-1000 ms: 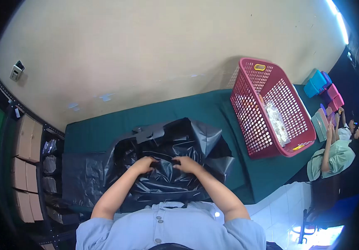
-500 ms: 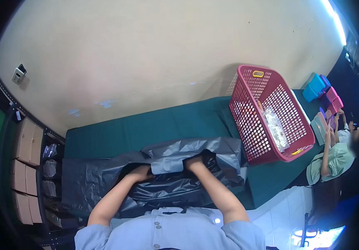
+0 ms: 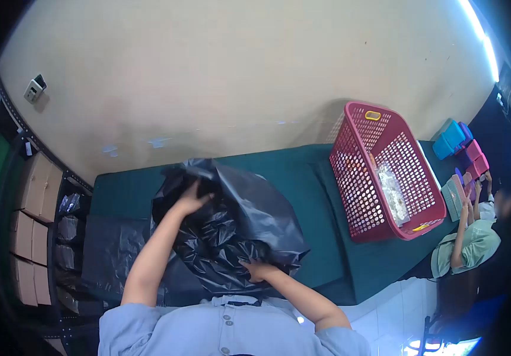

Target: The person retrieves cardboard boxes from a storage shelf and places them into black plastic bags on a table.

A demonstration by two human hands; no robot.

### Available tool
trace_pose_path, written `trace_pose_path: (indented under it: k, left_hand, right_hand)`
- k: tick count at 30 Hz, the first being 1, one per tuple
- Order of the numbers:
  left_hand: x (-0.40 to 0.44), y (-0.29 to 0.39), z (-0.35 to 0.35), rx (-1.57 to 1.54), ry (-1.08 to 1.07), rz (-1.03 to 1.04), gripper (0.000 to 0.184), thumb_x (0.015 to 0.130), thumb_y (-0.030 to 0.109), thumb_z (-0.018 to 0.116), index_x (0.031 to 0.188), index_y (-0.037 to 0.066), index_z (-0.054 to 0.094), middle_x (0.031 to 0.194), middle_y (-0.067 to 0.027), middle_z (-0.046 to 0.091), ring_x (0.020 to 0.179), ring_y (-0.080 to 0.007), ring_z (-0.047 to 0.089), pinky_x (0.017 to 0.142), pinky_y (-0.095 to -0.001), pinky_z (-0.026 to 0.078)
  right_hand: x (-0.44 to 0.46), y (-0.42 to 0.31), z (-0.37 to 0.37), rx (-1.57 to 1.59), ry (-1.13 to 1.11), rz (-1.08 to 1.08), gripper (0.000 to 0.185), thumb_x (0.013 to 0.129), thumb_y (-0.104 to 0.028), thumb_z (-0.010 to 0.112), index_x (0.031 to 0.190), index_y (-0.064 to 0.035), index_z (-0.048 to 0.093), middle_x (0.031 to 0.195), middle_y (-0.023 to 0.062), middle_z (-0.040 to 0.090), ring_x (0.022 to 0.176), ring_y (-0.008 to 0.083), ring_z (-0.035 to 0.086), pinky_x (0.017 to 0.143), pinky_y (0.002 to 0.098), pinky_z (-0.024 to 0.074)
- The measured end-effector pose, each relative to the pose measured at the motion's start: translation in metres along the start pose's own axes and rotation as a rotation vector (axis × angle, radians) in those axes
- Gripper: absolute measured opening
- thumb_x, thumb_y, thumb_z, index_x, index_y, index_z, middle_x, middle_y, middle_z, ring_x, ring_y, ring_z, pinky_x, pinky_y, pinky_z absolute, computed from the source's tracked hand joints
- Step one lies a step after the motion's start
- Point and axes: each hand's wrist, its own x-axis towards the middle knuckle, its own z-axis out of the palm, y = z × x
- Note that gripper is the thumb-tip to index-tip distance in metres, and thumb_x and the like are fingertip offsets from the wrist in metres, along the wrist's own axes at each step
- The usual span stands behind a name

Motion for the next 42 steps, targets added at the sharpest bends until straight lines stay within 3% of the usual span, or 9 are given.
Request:
trace_pose_path:
  k: [3, 7, 9, 14, 19, 22, 27, 29, 42]
  left_hand:
    - [-0.028, 0.009, 0.036, 0.258, -0.189, 0.152, 0.055, 0.081, 0.038, 0.057, 0.128, 0.01, 0.047, 0.126, -0.0226, 0.047, 0.115, -0.0393, 0.046, 0.098, -0.044, 0.036]
    - [-0.079, -0.004, 0.095, 0.364, -0.452, 0.221, 0.073, 0.066, 0.02, 0.073, 0.132, 0.016, 0.043, 0.132, -0.0194, 0.043, 0.116, -0.0371, 0.046, 0.096, -0.0411, 0.039]
    - [-0.092, -0.007, 0.107, 0.409, -0.776, 0.024, 0.081, 0.062, 0.014, 0.075, 0.134, 0.017, 0.039, 0.137, -0.0184, 0.038, 0.117, -0.0362, 0.046, 0.098, -0.0438, 0.038]
    - [-0.12, -0.01, 0.104, 0.452, -0.711, 0.105, 0.083, 0.063, 0.013, 0.076, 0.135, 0.021, 0.038, 0.14, -0.0179, 0.032, 0.122, -0.0334, 0.042, 0.1, -0.0505, 0.034]
    - [-0.125, 0.005, 0.091, 0.347, -0.337, 0.294, 0.092, 0.061, 0.025, 0.079, 0.139, 0.023, 0.03, 0.145, -0.0195, 0.018, 0.132, -0.0396, 0.024, 0.105, -0.0535, 0.023]
    - [-0.124, 0.008, 0.089, 0.589, -0.391, 0.018, 0.109, 0.054, 0.04, 0.081, 0.142, 0.023, 0.02, 0.148, -0.0168, 0.003, 0.134, -0.046, -0.002, 0.106, -0.0606, 0.007]
    - [-0.119, -0.002, 0.045, 0.458, -0.481, -0.179, 0.093, 0.066, 0.04, 0.074, 0.141, 0.019, 0.023, 0.147, -0.0184, 0.013, 0.135, -0.0403, 0.008, 0.109, -0.0514, 0.011]
    - [-0.138, -0.039, 0.033, 0.371, -0.475, -0.164, 0.091, 0.068, 0.04, 0.073, 0.141, 0.019, 0.024, 0.147, -0.0184, 0.014, 0.135, -0.0397, 0.009, 0.109, -0.0503, 0.011]
    - [-0.105, -0.026, 0.048, -0.256, -0.279, -0.28, 0.082, 0.075, 0.042, 0.066, 0.14, 0.014, 0.025, 0.145, -0.0185, 0.02, 0.135, -0.0354, 0.015, 0.109, -0.0435, 0.014]
  right_hand:
    - [0.009, 0.015, -0.008, 0.351, 0.465, -0.29, 0.067, 0.077, -0.028, 0.066, 0.133, -0.0029, 0.038, 0.126, 0.0261, 0.046, 0.117, 0.0355, 0.046, 0.099, 0.0373, 0.0359]
    - [0.034, 0.049, -0.019, 0.612, 0.978, -0.263, 0.059, 0.079, -0.026, 0.063, 0.128, -0.0031, 0.042, 0.132, 0.0221, 0.039, 0.124, 0.033, 0.037, 0.103, 0.0395, 0.0289]
    - [-0.03, 0.034, -0.069, 0.29, 0.826, 0.09, 0.076, 0.077, -0.037, 0.064, 0.136, -0.0044, 0.029, 0.139, 0.0228, 0.029, 0.13, 0.035, 0.028, 0.106, 0.0402, 0.0253]
    - [0.018, 0.1, -0.055, 0.29, 1.215, 0.161, 0.075, 0.075, -0.033, 0.067, 0.135, -0.0054, 0.033, 0.13, 0.0263, 0.041, 0.123, 0.039, 0.037, 0.102, 0.0436, 0.0299]
    - [0.007, 0.06, -0.063, 0.602, 0.856, 0.183, 0.07, 0.074, -0.026, 0.068, 0.134, -0.0072, 0.036, 0.137, 0.0271, 0.03, 0.128, 0.0411, 0.029, 0.105, 0.0435, 0.0268]
    - [0.011, 0.035, -0.049, 0.061, 0.848, 0.177, 0.08, 0.069, -0.032, 0.072, 0.137, -0.0151, 0.033, 0.143, 0.024, 0.02, 0.133, 0.041, 0.017, 0.107, 0.0503, 0.0208]
    - [-0.001, 0.08, -0.059, -0.033, 1.209, 0.109, 0.086, 0.067, -0.043, 0.071, 0.137, -0.0105, 0.032, 0.142, 0.0183, 0.026, 0.132, 0.0372, 0.021, 0.107, 0.0476, 0.0201]
    - [-0.079, 0.043, -0.038, -0.339, 0.961, 0.297, 0.091, 0.07, -0.046, 0.07, 0.139, -0.0092, 0.024, 0.142, 0.0199, 0.025, 0.13, 0.0349, 0.025, 0.104, 0.0472, 0.0263]
    - [-0.036, 0.027, -0.042, 0.466, 0.74, -0.24, 0.091, 0.072, -0.049, 0.067, 0.14, -0.0095, 0.021, 0.143, 0.0195, 0.024, 0.131, 0.0339, 0.023, 0.104, 0.0481, 0.0266]
